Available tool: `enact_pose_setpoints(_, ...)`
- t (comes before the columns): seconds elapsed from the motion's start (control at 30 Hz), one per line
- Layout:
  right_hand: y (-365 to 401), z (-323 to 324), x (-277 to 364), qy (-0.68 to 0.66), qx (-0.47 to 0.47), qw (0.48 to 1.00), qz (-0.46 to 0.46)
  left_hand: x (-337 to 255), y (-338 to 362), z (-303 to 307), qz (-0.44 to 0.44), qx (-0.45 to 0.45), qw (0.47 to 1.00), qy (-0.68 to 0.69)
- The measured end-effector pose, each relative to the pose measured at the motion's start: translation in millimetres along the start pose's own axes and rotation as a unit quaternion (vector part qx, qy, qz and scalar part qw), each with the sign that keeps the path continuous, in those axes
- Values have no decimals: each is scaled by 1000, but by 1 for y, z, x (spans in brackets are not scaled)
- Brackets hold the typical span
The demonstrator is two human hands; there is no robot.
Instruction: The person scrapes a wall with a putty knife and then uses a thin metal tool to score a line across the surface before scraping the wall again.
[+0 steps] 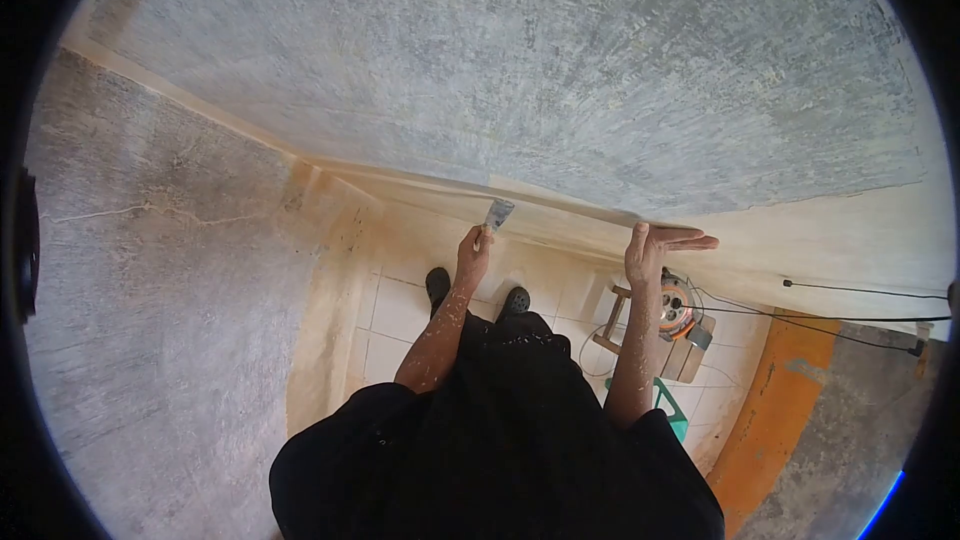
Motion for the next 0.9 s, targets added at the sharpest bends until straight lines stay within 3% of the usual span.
enact_pose_setpoints(0.07,-5,-1,0,3,-6,1000,-1,-26,-6,3,-17,5,1000,0)
enact_pose_setpoints(0.17,2,-1,1,-12,-7,1000,-12,-28,-3,6,39,5,999,13)
enact_pose_setpoints(0.27,-7,-4,5,-24,-12,1000,-14,-27,-5,1,-7,-23,1000,7)
enact_pose_setpoints(0.43,4,-1,-1,-11,-2,999,-32,-33,-4,7,-2,-23,1000,3)
enact_pose_setpoints(0.6,-4,-1,7,-13,4,1000,1,-55,-6,7,12,-53,998,6)
enact_pose_setpoints(0.77,-2,-4,-6,11,-10,1000,27,-27,-7,-3,-19,-84,996,-27)
enact_pose_setpoints(0.9,-2,-2,-5,1,-2,999,43,-49,1,-1,14,-66,997,-22)
Point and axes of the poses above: each hand's wrist, its own y-axis away from the middle knuckle, its own z-axis out of the back of the hand, x = y × z, the point moved 4 cm from there along -y, towards the middle knuckle, and after that the axes turned 14 degrees about -z, right-handed, at the moved point
